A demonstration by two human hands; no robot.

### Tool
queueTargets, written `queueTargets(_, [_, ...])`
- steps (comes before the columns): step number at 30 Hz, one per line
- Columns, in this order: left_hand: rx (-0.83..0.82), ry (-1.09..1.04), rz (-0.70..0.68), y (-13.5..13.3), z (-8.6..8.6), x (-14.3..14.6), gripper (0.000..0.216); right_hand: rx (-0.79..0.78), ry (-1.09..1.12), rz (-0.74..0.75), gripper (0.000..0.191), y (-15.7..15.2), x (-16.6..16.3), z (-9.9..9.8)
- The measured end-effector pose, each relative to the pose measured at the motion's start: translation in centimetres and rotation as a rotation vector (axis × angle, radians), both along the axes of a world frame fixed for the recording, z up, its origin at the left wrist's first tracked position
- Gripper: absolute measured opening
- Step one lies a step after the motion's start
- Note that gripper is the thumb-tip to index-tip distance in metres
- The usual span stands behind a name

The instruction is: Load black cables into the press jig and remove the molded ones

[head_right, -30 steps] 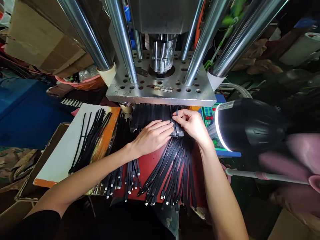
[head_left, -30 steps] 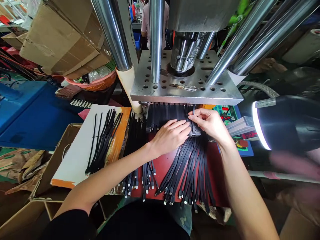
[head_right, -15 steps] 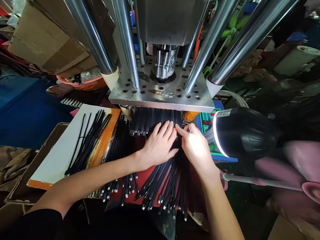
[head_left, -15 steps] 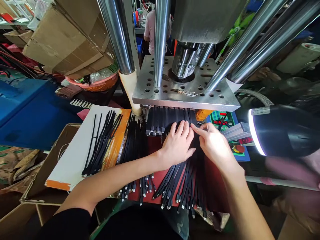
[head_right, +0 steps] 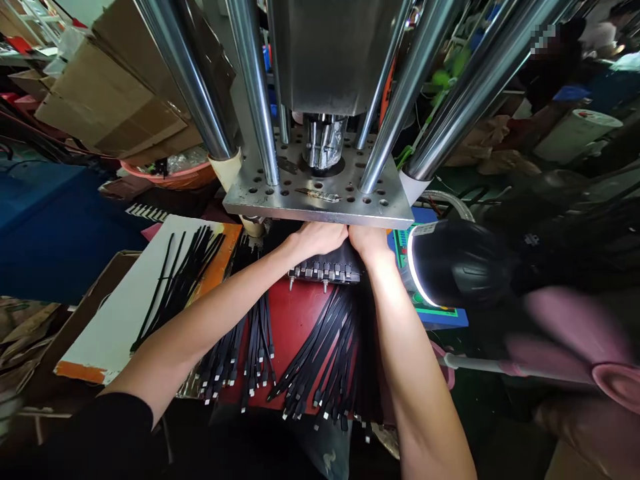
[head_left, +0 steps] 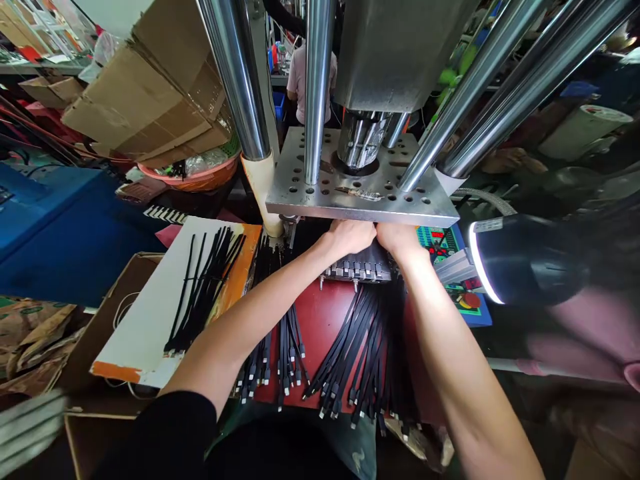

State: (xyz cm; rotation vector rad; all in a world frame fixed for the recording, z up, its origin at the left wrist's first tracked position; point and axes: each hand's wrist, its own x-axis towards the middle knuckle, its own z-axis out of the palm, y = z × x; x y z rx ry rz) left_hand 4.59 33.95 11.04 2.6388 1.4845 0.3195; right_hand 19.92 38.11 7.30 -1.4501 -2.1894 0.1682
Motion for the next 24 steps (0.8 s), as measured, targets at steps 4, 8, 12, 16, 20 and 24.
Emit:
queueTargets(4, [0.022, -0.051, -0.02, -0.9, 0.9, -1.5, 0.038, 0.005, 0.033, 0.01, 0.041, -3.2, 1.1, 0.0])
queueTargets(8, [-0.013, -0.368, -0.078, -10.2, 1.1, -4.8, 0.039, 0.066, 0.123, 0.045, 0.039, -10.9, 3.6, -1.3])
queueTargets(12, [-0.333, -0.743, -0.173, -23.1, 0.3, -7.8, 0.028, 0.07, 0.198, 0.13, 0.039, -14.8, 5.4, -1.9])
queueTargets(16, [-0.594, -0.739, -0.007, -31.8, -1.7, -10.5, 0.031, 0.048, 0.21, 0.149, 0.049, -13.7, 5.7, -1.6])
queueTargets(20, [-0.729, -0.725, 0.221, -35.2, -4.1, -12.7, 0.028, 0.033, 0.205, 0.139, 0.052, -12.8, 5.4, -1.7])
queueTargets(24, [-0.787, -0.831, 0.318, -35.8, -5.0, -13.2, 0.029, 0.05, 0.201, 0.125, 0.049, -13.1, 5.4, -1.9])
